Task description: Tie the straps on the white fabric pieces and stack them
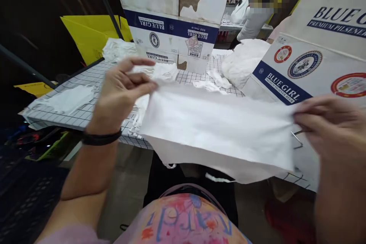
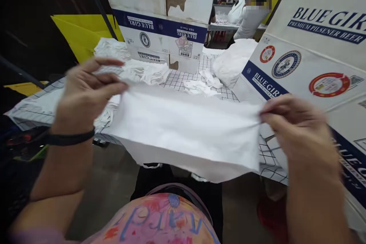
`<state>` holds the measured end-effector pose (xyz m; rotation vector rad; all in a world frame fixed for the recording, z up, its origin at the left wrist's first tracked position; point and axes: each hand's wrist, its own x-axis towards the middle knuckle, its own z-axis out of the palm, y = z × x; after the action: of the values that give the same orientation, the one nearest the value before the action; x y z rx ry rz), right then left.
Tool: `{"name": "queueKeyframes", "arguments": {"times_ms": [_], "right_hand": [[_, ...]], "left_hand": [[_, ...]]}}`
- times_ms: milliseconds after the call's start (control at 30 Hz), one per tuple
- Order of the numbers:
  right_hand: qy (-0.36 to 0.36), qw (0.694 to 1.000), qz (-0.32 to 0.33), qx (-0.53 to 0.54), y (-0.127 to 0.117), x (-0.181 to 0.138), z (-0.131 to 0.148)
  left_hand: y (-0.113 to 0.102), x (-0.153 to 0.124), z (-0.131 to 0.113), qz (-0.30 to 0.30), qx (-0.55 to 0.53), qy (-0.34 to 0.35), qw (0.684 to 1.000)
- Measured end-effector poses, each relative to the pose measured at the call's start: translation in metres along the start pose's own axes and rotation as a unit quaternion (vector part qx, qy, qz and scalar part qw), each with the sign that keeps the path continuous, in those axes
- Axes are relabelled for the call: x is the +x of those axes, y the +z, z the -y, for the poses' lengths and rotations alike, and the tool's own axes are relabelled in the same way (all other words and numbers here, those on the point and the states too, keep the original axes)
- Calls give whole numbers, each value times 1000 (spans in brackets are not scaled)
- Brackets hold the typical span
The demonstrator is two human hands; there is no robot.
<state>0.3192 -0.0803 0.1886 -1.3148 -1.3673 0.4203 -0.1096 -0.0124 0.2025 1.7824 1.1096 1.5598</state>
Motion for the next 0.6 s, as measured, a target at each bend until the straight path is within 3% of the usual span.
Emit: {"name": "queueKeyframes", "arguments": {"times_ms": [100,200,267,367,600], "right_hand": [[127,985,119,-3,55,7,-67],[201,967,144,-63,93,8,-137],[219,961,139,-97,109,9,-171],[195,958,153,-147,124,20,-199],[73,957,163,-230,149,61,-224]], "left_hand": [[31,-5,77,97,-20,-135,986],[67,-10,148,124,51,-211,968],[85,-9,181,127,115,-222,960],[101,1,208,127,196,-209,949],[113,27,233,143,327,-188,915]]}}
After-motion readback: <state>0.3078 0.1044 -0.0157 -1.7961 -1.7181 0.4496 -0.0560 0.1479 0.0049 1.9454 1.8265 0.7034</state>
